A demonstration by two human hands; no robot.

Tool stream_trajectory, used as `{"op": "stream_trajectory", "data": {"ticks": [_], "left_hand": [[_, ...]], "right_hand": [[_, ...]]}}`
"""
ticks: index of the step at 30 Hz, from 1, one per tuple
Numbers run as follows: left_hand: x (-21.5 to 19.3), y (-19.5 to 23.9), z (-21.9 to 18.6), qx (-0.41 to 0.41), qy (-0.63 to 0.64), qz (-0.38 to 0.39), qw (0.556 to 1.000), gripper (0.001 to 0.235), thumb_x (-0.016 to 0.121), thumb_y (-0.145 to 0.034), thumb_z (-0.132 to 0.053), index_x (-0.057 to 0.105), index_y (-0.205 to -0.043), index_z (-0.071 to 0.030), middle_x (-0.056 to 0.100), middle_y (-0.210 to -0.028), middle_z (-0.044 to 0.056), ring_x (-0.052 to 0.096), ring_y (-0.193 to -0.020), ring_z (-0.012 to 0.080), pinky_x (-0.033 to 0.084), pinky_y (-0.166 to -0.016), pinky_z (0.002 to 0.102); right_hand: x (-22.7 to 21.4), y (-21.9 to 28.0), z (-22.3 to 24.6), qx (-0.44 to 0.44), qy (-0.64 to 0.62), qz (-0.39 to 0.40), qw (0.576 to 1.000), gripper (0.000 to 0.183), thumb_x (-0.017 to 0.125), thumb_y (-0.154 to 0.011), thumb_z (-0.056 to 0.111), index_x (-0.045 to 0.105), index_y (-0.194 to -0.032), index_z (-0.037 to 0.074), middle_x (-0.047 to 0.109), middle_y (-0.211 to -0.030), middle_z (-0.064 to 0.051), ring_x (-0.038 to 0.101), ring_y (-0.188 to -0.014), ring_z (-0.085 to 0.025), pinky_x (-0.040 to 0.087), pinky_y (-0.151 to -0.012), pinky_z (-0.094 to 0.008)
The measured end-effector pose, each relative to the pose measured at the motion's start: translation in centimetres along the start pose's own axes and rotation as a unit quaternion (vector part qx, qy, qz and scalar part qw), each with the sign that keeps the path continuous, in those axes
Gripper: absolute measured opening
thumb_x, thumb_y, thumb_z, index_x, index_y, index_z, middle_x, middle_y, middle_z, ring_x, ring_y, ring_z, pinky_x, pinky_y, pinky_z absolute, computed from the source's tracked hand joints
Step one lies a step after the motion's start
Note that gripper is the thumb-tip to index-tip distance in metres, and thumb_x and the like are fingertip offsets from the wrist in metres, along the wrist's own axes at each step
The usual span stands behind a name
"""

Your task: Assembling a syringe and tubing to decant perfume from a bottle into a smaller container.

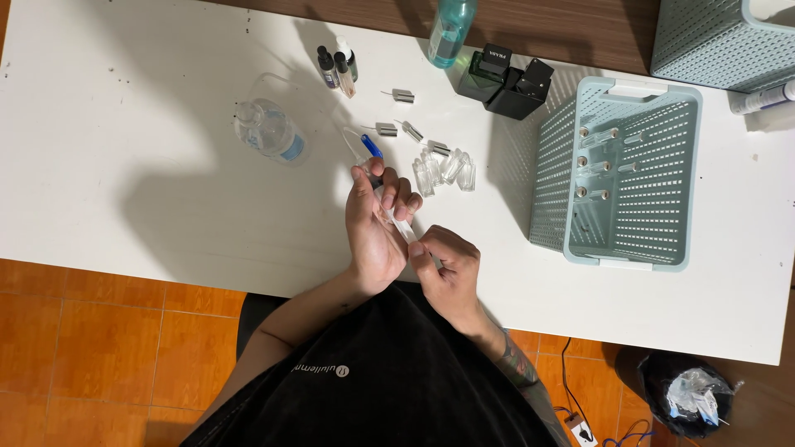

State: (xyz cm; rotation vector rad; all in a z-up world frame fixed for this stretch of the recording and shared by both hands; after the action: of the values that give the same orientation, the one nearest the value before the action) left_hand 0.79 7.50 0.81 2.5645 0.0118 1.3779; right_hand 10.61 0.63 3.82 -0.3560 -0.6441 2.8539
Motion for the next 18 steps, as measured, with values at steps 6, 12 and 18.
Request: {"op": "stream_trajectory", "data": {"ticks": [6,12,18], "left_hand": [[0.12,0.13,-0.16,-0.005,-0.005,-0.003,1.0,0.036,0.041,-0.107,-0.054,0.042,-0.109,-0.018,0.034,-0.071,-0.008,0.041,-0.059,0.0063,0.047,-0.069,0.025],[0.02,0.13,-0.05,-0.007,-0.007,-0.011,1.0,0.037,0.041,-0.106,-0.054,0.043,-0.111,-0.018,0.032,-0.071,-0.008,0.041,-0.059,0.0067,0.047,-0.07,0.025],[0.2,-0.39,-0.27,0.006,-0.008,0.016,1.0,0.04,0.042,-0.105,-0.057,0.044,-0.112,-0.018,0.033,-0.072,-0.007,0.043,-0.061,0.0087,0.047,-0.073,0.028]], "right_hand": [[0.07,0.1,0.33,-0.006,0.002,-0.001,1.0,0.045,0.06,-0.101,0.012,0.051,-0.057,0.009,0.04,-0.049,-0.004,0.038,-0.044,-0.019,0.039,-0.047,-0.031],[-0.04,0.35,0.32,-0.011,-0.002,-0.003,1.0,0.045,0.061,-0.101,0.012,0.05,-0.057,0.009,0.039,-0.049,-0.004,0.038,-0.044,-0.02,0.038,-0.046,-0.032],[-0.22,0.21,0.24,-0.004,-0.007,-0.012,1.0,0.042,0.063,-0.099,0.013,0.051,-0.059,0.01,0.042,-0.051,-0.004,0.039,-0.046,-0.02,0.041,-0.049,-0.033]]}}
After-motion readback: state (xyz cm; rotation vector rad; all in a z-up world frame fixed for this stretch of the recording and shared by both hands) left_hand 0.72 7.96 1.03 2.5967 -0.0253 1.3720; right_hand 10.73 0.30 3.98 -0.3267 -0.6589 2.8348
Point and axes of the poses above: each hand's wrist, its own y-axis away from the middle knuckle, its own x-axis out of the palm, z = x × y, the point moved 7 cm from there along -y, towards the middle knuckle
